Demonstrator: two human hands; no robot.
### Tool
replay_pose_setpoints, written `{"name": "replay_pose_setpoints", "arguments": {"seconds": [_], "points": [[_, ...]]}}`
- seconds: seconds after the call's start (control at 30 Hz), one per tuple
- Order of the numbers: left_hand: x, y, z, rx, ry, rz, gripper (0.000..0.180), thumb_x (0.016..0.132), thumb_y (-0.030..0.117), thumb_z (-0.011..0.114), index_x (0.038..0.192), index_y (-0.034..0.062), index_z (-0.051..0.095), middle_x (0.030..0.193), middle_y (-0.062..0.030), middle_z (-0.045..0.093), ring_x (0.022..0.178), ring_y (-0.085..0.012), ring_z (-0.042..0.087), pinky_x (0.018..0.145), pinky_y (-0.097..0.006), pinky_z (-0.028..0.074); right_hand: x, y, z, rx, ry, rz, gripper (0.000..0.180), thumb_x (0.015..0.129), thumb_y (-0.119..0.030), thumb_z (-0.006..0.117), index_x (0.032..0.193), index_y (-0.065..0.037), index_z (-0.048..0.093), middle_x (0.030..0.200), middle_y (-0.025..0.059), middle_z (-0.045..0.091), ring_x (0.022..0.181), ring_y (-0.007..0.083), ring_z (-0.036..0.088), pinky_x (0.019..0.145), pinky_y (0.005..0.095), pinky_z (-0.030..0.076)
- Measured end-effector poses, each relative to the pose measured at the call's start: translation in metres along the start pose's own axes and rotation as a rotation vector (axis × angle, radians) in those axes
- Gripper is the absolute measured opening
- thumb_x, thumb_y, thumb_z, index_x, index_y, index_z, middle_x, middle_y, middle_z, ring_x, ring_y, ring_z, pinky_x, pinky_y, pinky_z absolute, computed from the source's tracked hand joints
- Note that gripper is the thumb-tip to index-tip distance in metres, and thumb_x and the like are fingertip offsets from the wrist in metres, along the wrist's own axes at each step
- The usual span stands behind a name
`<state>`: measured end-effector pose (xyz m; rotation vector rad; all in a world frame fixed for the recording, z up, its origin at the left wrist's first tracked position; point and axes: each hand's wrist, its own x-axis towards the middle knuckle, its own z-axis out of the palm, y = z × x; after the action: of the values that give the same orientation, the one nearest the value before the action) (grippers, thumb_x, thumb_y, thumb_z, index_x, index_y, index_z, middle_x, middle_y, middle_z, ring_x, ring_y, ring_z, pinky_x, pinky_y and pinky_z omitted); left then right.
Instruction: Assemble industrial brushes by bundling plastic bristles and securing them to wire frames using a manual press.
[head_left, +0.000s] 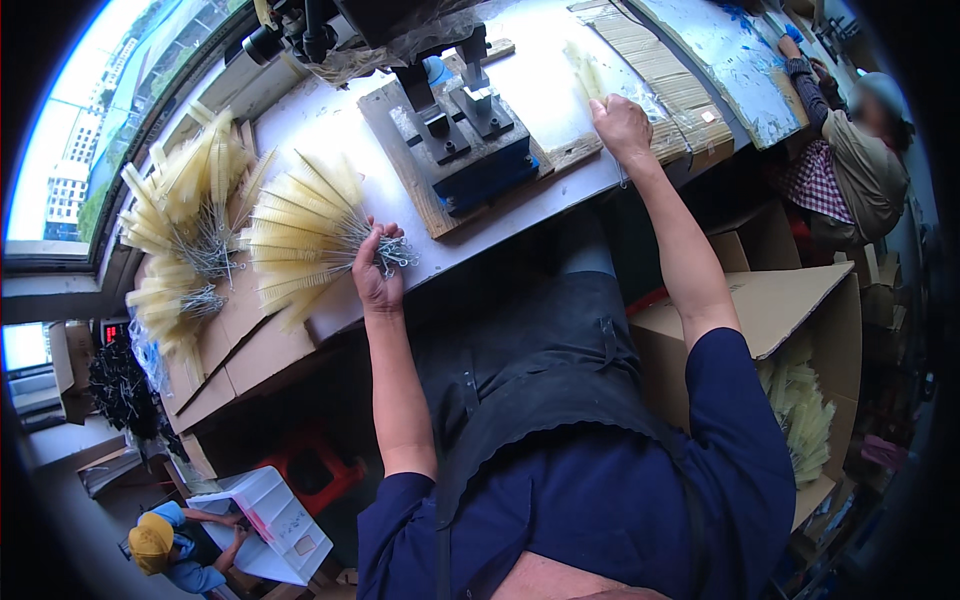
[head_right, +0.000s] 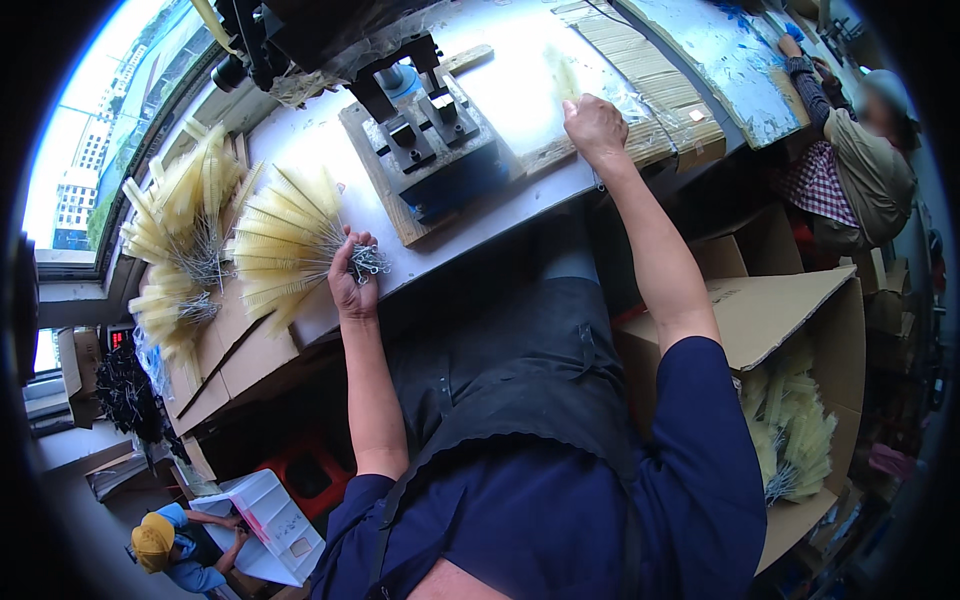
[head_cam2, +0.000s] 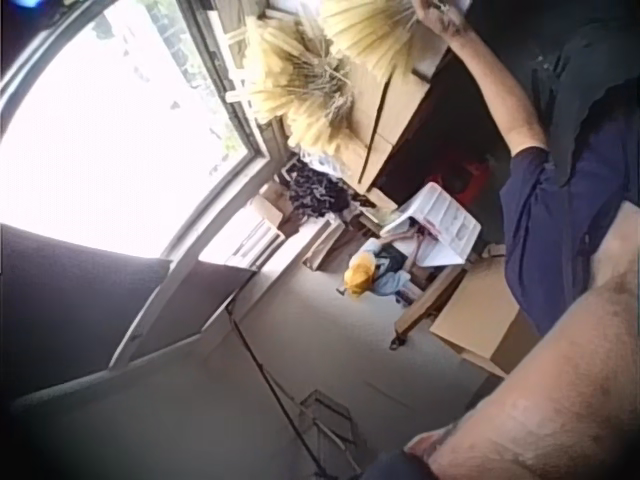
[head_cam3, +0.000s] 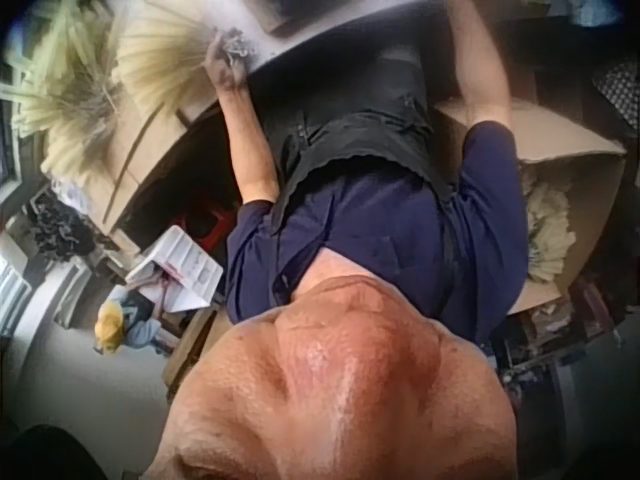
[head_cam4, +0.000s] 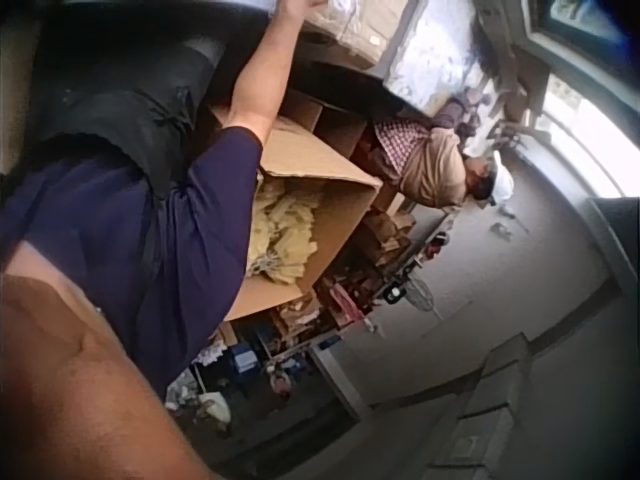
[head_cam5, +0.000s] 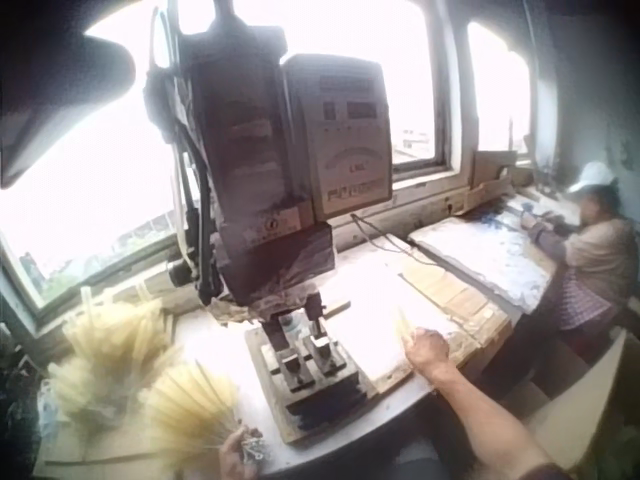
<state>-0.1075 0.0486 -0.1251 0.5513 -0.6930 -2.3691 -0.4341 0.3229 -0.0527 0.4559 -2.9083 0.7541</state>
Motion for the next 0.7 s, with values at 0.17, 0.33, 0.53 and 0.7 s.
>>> {"name": "replay_pose_setpoints", "arguments": {"seconds": [0.17,0.33,0.53,0.7], "points": [[0.004,-0.004,0.003,-0.027,-0.055,-0.007,0.031,0.09,0.003,0.06,0.12,-0.0012,0.053,0.097,-0.0102,0.062,0.094,-0.0246,0.064,0.09,-0.04,0.051,0.018,0.029,0.017,-0.306,-0.199,-0.05,0.037,0.09,-0.035,0.06,0.101,-0.001,0.07,0.103,0.0237,0.069,0.099,0.0388,0.068,0.088,0.0491,0.053],[-0.002,0.004,-0.001,-0.01,-0.01,0.013,0.031,0.091,0.003,0.06,0.121,-0.0008,0.053,0.097,-0.009,0.063,0.093,-0.0236,0.065,0.088,-0.039,0.052,0.031,0.008,0.021,-0.267,-0.18,-0.071,0.034,0.088,-0.031,0.06,0.103,-0.001,0.07,0.103,0.0239,0.069,0.1,0.0386,0.068,0.088,0.0494,0.053],[0.002,-0.005,0.004,-0.033,-0.05,-0.013,0.026,0.095,0.007,0.06,0.12,0.0027,0.054,0.093,-0.0083,0.066,0.091,-0.0253,0.069,0.086,-0.04,0.055,0.054,0.0,-0.006,-0.206,0.072,-0.108,0.041,0.09,-0.041,0.064,0.101,-0.003,0.07,0.097,0.0192,0.072,0.09,0.0371,0.069,0.081,0.0482,0.053],[-0.007,0.0,0.011,0.026,-0.031,0.045,0.029,0.092,0.009,0.064,0.119,0.0029,0.054,0.092,-0.0092,0.066,0.089,-0.0257,0.07,0.082,-0.041,0.057,-0.028,-0.052,0.003,0.517,0.134,-0.37,0.016,0.095,-0.017,0.066,0.093,-0.002,0.07,0.074,0.0083,0.069,0.065,0.0151,0.064,0.058,0.0294,0.051]]}}
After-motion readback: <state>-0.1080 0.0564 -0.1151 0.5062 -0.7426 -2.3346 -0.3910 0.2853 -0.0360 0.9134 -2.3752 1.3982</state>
